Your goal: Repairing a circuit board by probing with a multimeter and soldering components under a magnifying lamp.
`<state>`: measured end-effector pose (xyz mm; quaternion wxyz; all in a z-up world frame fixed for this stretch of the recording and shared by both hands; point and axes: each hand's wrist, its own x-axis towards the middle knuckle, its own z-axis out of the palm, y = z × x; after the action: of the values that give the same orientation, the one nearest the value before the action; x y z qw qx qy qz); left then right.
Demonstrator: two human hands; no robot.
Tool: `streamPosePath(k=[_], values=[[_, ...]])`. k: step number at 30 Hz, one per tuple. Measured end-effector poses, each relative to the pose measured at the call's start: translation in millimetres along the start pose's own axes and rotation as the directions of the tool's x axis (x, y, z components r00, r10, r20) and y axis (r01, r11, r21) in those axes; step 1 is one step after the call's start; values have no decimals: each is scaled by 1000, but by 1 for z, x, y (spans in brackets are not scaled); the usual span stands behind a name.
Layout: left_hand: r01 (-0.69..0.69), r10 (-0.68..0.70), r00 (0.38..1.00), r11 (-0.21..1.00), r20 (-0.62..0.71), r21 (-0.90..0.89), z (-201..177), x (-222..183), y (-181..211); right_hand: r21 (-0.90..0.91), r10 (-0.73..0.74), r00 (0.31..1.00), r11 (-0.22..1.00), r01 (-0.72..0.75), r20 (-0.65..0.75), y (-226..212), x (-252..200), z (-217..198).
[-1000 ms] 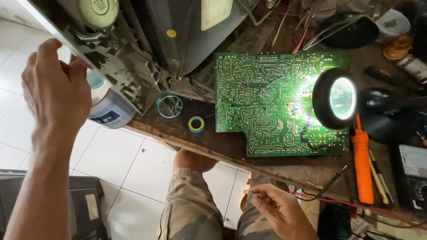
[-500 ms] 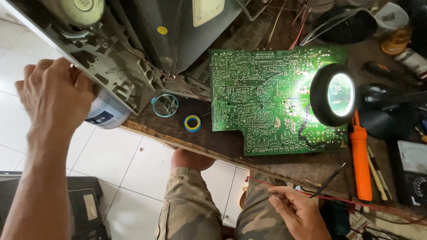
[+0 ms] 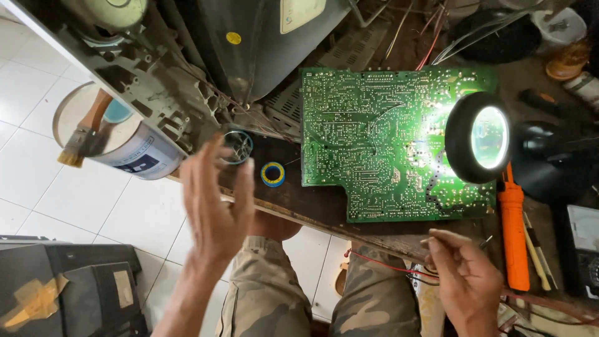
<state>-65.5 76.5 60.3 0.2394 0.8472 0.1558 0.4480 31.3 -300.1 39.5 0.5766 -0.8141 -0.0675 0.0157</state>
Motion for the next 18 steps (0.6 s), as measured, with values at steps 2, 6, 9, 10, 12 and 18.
streamPosePath(k=[2, 6, 9, 10, 12, 18], values=[[62, -58, 995, 997, 83, -45, 21, -11, 12, 230, 95, 995, 969, -90, -13, -1, 16, -3], [197, -152, 943, 972, 297, -128, 59, -13, 34, 558, 295, 955, 789, -259, 26, -9, 64, -18], [162, -150, 969, 986, 198, -49, 95, -20, 41, 675, 424, 906, 666, -317, 7, -37, 90, -14], [163, -151, 969, 985, 197, -48, 99, -19, 44, 675, 424, 906, 666, -317, 7, -41, 94, -12], [139, -135, 983, 990, 122, -30, 108, -18, 51, 749, 486, 874, 570, -338, 24, -47, 102, -8], [57, -59, 998, 995, 22, 79, 121, -30, 42, 832, 595, 787, 349, -432, 159, -31, 124, -8]])
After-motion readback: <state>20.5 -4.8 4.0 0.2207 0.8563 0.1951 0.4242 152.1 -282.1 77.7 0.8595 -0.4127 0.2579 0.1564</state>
